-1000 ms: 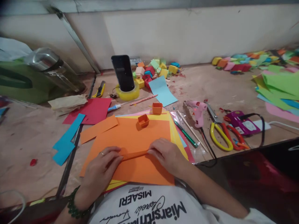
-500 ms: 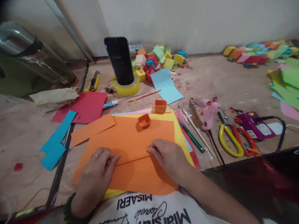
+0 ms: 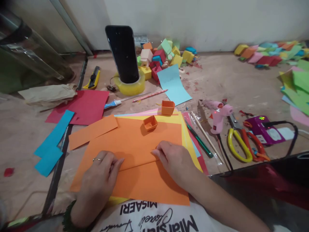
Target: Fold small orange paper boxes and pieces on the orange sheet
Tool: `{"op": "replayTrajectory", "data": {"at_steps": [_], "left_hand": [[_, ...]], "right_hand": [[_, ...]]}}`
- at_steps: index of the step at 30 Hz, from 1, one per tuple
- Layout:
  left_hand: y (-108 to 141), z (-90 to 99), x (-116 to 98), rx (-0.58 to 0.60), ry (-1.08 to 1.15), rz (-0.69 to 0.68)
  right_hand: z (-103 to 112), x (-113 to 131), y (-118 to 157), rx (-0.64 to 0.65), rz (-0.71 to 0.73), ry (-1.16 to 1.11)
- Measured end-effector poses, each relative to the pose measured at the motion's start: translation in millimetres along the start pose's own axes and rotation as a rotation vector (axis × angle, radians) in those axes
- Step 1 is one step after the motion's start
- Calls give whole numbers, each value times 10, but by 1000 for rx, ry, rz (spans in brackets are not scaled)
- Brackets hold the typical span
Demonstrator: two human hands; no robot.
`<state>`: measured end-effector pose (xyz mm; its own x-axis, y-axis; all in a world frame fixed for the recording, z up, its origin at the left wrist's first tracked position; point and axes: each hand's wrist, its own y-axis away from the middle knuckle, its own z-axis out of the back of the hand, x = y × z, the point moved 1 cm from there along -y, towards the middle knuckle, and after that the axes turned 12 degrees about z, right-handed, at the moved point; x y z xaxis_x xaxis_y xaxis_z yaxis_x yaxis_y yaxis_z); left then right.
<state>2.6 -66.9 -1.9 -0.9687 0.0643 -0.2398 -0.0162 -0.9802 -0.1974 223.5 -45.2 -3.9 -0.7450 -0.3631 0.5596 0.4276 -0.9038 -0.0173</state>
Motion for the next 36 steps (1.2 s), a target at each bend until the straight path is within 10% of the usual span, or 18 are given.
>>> {"op": "replayTrajectory", "data": {"at_steps": [14,21,29,36], "left_hand": [[84,-49,53,-101,-171,-6],[200,64,99,75,-172,-468],[304,74,-46,101,-277,-379],[250,104,-109,81,-332,-428]], "right_hand": [[-72,4,15,-12,66,221],[-98,15,1,-32,87,291],[-102,42,0,-76,41,309],[-84,242,67,-136,650,479]]}}
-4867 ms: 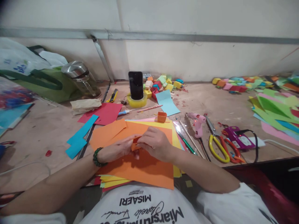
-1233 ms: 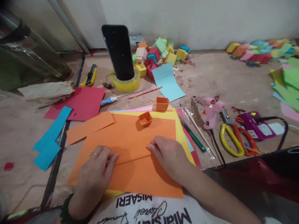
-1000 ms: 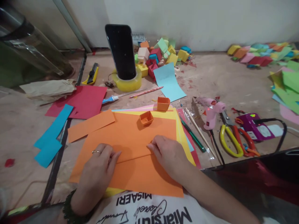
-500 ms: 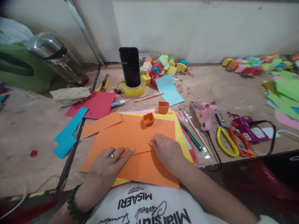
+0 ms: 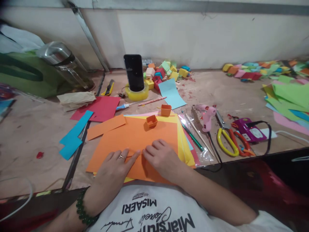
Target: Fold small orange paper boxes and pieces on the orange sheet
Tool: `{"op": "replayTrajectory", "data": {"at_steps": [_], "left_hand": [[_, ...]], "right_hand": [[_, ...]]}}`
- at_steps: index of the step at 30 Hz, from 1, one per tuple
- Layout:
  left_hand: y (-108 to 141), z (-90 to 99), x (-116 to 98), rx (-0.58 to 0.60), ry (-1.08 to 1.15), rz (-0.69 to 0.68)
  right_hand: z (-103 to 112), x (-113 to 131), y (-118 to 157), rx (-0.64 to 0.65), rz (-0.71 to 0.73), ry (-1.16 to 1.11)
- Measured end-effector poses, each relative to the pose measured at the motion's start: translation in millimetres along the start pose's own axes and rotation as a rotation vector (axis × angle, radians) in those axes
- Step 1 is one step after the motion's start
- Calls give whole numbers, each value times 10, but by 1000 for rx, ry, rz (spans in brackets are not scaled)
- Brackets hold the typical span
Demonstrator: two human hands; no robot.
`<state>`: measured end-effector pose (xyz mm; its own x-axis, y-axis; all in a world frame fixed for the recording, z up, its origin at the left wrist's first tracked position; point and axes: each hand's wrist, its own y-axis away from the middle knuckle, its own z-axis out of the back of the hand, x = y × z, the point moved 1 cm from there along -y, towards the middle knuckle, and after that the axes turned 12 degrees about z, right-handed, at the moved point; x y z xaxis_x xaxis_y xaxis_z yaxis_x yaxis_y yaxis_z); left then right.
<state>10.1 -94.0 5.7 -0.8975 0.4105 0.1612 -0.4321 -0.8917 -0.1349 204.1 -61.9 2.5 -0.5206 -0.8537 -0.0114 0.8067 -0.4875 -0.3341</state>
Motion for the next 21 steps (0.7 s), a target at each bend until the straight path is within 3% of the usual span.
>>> {"op": "replayTrajectory", "data": {"at_steps": [3,7,13,17,21], "left_hand": [[-3,8,-28,-11,-14,13],[47,26,3,-34,28,44],[262,9,213,-63,38,102],[213,-1,236,-96,117,40],[4,4,185,-84,230,119]], "right_hand": [[-46,57,2,57,129,-22],[-94,19,133,101,91,-53],[-21,-77,425,23,-5,-18],[74,-102,344,-6,-56,-68],[135,-130,136,-8,-74,-167]]}}
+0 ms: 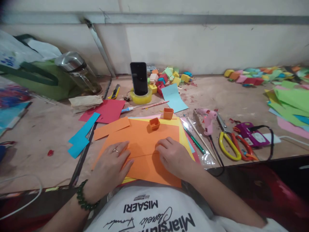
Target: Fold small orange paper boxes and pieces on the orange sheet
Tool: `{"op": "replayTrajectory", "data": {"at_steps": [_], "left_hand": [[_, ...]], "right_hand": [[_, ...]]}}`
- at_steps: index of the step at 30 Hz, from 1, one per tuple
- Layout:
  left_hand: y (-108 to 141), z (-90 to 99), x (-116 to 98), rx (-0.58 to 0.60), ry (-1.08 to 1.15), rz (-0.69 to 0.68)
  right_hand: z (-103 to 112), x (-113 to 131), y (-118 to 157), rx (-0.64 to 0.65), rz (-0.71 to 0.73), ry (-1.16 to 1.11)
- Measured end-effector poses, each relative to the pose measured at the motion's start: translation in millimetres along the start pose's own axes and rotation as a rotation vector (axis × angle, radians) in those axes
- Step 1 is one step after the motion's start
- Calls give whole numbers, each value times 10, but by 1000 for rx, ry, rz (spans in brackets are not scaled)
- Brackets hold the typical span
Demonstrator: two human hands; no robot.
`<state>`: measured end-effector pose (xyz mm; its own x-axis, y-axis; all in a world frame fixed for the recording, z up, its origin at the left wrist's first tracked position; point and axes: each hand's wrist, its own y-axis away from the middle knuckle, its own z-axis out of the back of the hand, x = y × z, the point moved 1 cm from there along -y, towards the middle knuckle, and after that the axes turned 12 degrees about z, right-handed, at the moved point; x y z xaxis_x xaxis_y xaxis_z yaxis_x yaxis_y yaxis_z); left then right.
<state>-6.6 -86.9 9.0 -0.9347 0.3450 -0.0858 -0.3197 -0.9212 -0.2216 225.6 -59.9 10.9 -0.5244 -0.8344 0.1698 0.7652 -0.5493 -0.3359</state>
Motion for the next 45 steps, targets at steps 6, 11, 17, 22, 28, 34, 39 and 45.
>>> {"op": "replayTrajectory", "data": {"at_steps": [6,11,17,22,28,34,39,45], "left_hand": [[-75,-138,-42,11,-4,20],[-60,-179,-40,39,57,80],[-53,-134,-91,-93,58,-60],[-32,-112,-96,-122,79,-103],[-6,-42,-73,-90,224,-49],[75,-56,12,-26,466,112],[108,-99,43,48,527,224],[42,-94,29,90,396,236]], "right_hand": [[-82,-14,-65,11,-65,6],[-165,-41,-36,-29,-65,-17],[-136,1,-49,-177,37,84],[-135,58,15,-196,143,160],[-188,39,78,-133,84,-82],[-162,-15,133,-147,-94,-400],[-159,-1,118,-168,-306,-471],[-178,42,90,-162,-377,-408]]}}
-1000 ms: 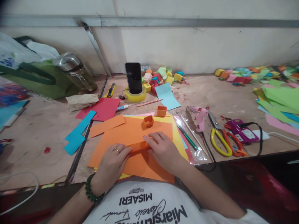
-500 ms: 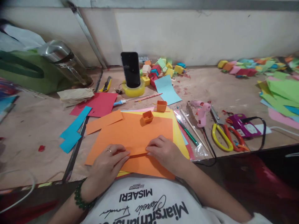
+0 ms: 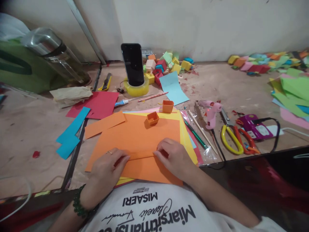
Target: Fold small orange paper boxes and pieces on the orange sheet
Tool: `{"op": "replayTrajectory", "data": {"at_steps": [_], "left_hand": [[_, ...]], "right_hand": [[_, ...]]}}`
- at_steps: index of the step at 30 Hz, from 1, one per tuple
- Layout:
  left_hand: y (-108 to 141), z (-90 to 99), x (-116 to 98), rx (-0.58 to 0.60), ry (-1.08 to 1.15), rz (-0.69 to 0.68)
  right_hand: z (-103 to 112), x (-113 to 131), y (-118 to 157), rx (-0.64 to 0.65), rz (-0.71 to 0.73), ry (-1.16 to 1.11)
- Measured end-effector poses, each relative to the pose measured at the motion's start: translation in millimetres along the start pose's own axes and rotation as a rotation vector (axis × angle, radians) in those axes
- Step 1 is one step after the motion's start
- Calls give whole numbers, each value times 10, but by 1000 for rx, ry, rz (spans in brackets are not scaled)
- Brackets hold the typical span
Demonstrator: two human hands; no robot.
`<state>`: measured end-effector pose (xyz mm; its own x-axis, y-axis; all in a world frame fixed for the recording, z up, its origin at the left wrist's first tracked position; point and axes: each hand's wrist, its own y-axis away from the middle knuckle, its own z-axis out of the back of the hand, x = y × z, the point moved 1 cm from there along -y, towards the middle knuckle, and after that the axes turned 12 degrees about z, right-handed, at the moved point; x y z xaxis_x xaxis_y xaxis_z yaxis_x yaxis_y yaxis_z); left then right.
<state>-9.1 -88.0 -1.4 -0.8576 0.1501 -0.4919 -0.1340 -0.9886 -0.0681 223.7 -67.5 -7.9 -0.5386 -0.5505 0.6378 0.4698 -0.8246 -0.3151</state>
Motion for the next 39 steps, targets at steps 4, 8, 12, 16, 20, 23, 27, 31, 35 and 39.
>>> {"op": "replayTrajectory", "data": {"at_steps": [4,8,12,16,20,23,27,31,35,39], "left_hand": [[-31,-1,-31,2,-82,2],[-41,4,-52,-4,-105,2],[-44,11,-57,4,-108,6],[-45,6,-61,14,-129,29],[-36,-27,-38,7,-174,18],[-27,-72,2,-31,-302,-59],[-13,-86,-23,-6,-429,-409],[16,32,-94,-1,-492,-496],[103,148,-52,-43,-463,-501],[187,178,61,-101,-413,-465]], "right_hand": [[-7,-2,3,-3,-4,21],[-13,-8,-4,2,-18,39],[-21,-11,-12,10,-20,36],[-23,-18,-12,32,-20,24],[-16,13,-32,44,27,123],[-27,95,-66,21,240,303],[-82,169,-55,126,598,411],[-64,84,47,210,556,456],[44,-16,179,212,475,440],[123,9,216,154,426,419]]}}
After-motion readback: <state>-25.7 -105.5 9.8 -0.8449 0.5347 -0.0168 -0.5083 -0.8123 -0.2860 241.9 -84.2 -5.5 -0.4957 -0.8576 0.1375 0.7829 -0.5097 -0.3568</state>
